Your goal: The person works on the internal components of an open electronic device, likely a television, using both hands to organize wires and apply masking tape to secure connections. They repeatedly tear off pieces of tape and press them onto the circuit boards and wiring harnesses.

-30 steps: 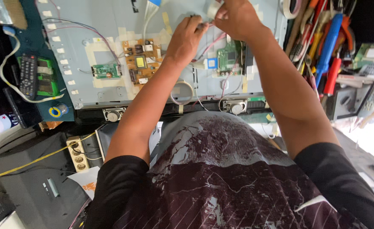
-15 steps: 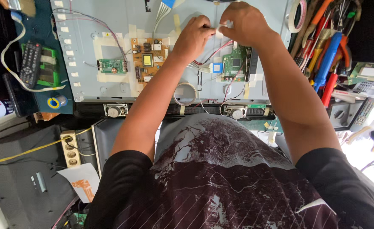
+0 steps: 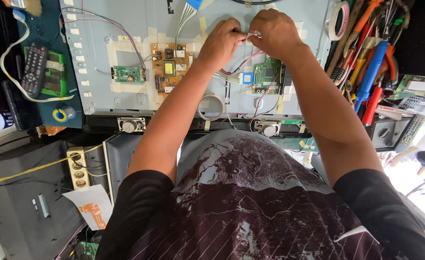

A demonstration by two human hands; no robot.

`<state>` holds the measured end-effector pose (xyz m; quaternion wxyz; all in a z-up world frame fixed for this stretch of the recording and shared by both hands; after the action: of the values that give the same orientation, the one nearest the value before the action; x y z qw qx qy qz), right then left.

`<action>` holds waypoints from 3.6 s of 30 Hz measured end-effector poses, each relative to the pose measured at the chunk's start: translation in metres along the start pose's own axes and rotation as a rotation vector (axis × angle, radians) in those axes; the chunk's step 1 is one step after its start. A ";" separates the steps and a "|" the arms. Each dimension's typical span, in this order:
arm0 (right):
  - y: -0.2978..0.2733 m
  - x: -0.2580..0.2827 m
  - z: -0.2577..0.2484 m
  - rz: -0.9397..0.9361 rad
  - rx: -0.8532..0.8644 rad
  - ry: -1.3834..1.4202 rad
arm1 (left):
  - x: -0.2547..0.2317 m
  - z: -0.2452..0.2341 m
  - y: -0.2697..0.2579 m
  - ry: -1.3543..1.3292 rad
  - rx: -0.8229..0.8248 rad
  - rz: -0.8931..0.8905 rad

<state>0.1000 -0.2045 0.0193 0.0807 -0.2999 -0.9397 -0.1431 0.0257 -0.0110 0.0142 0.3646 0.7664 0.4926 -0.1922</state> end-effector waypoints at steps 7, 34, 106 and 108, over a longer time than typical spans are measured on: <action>0.003 -0.002 0.010 0.042 0.030 -0.080 | 0.004 0.003 0.001 -0.005 -0.029 0.049; -0.008 0.000 -0.007 0.449 0.074 0.323 | 0.015 0.010 0.001 -0.062 0.044 -0.047; 0.009 -0.031 0.017 0.620 0.195 0.369 | -0.007 0.016 0.012 0.261 -0.003 0.092; 0.004 -0.022 0.006 0.595 0.043 0.443 | -0.010 0.018 0.014 0.356 -0.021 -0.006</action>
<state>0.1192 -0.2112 0.0089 0.3265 -0.5199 -0.7740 -0.1551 0.0353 -0.0339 0.0140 0.2792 0.7829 0.5537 -0.0495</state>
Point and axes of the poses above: each hand's wrist, its own y-axis towards the middle knuckle, its own z-axis out of the palm, x = y × z, the point moved 3 cm from there along y, towards the middle knuckle, and after that the axes turned 6 degrees about -x, right-handed, at the moved point
